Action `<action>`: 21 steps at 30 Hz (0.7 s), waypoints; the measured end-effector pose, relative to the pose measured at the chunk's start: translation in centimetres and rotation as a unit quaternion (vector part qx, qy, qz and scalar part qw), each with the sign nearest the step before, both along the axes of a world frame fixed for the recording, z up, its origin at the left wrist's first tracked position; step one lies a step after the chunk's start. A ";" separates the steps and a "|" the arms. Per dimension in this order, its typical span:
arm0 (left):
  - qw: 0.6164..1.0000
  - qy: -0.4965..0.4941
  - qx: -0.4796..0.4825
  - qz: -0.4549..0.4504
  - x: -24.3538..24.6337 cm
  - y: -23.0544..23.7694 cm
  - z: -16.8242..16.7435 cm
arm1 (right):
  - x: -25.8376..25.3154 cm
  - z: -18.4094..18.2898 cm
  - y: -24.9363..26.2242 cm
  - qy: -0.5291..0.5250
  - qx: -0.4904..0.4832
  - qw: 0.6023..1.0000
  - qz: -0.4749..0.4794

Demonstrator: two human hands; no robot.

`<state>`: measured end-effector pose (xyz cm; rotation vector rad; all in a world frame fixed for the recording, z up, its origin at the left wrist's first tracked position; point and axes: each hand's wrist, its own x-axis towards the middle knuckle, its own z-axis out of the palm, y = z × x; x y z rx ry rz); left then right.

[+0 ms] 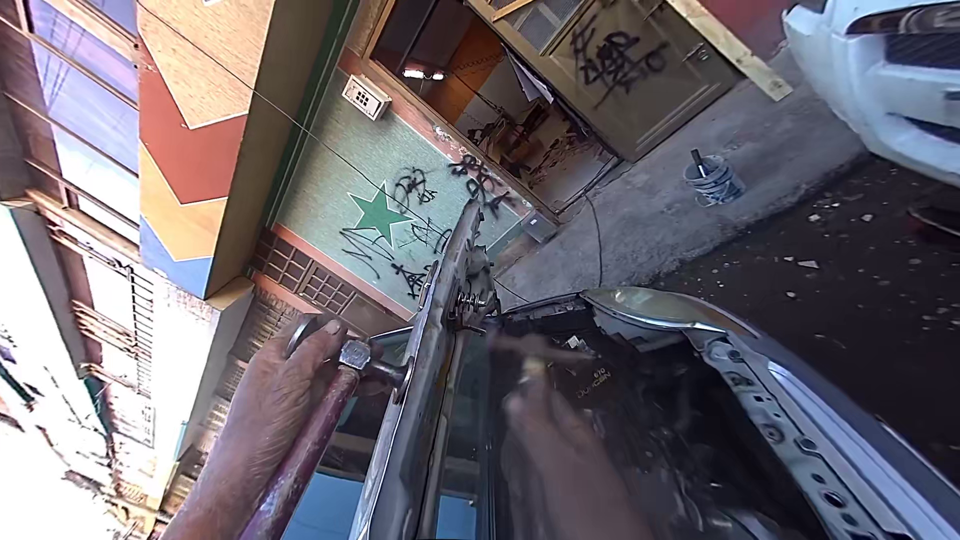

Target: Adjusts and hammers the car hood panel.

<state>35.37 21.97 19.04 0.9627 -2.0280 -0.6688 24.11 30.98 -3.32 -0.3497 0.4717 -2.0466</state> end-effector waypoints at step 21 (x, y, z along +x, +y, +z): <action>1.000 0.000 -0.007 -0.016 0.1 1.2 0.1 | 7.2 0.7 4.9 -0.024 -0.061 0.996 0.057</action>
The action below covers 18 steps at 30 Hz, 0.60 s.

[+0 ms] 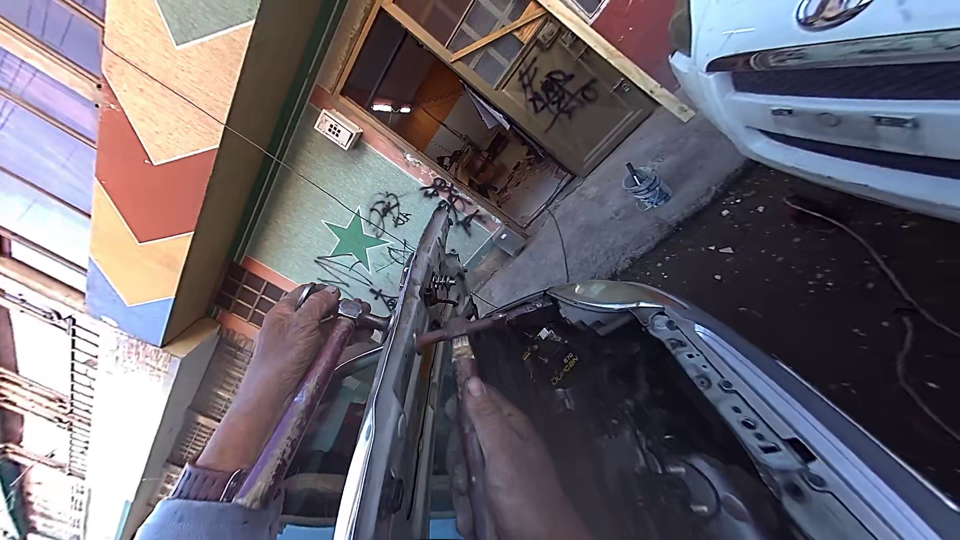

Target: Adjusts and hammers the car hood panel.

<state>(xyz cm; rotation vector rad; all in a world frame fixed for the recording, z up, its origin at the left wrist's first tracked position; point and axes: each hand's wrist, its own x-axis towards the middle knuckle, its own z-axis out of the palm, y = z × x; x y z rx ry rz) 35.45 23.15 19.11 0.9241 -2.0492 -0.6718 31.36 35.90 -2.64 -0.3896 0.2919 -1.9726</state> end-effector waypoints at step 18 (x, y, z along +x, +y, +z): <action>1.000 -0.016 -0.021 0.010 0.2 0.4 -0.2 | 1.6 2.2 -0.8 -0.085 -0.071 0.994 -0.001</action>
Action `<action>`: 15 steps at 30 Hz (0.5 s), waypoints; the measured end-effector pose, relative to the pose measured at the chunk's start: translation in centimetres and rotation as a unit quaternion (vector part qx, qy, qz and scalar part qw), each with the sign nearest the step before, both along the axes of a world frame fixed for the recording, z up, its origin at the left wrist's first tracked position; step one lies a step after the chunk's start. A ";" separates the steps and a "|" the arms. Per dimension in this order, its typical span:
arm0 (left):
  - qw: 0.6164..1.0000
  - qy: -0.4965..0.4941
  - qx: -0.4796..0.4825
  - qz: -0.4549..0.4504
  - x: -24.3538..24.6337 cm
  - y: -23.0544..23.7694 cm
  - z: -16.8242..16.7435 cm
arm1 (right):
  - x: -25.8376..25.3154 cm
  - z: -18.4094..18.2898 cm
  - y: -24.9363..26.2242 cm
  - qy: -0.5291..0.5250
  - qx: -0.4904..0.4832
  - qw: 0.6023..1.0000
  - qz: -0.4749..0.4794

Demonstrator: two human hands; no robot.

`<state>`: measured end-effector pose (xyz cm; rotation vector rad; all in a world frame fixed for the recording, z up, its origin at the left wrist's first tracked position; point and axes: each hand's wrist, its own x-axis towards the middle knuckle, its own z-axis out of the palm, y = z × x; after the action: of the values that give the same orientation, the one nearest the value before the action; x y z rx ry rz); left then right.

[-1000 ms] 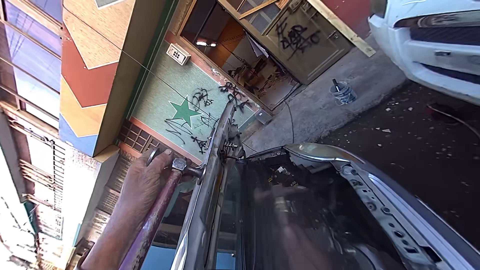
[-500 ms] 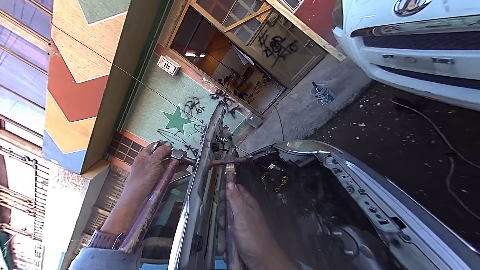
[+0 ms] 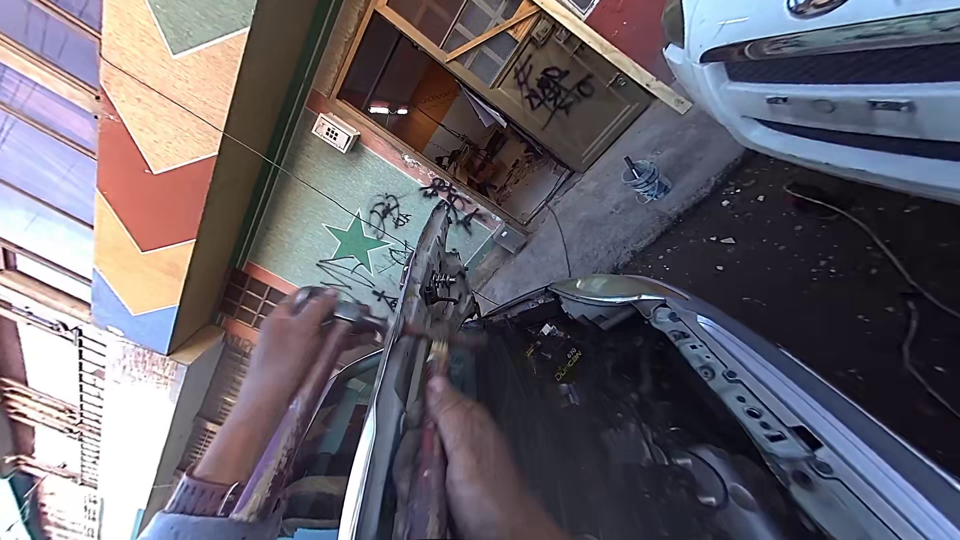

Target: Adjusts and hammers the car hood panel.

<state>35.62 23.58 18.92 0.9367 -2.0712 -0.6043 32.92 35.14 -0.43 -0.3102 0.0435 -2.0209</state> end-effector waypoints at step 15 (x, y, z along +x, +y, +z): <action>1.000 -0.020 -0.006 -0.006 0.4 -1.1 0.1 | -1.0 -1.0 -0.5 -0.083 0.061 0.995 -0.007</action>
<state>36.05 22.50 19.02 0.9386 -2.1148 -0.5833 31.88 34.67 -1.45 -0.0648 0.0641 -2.0409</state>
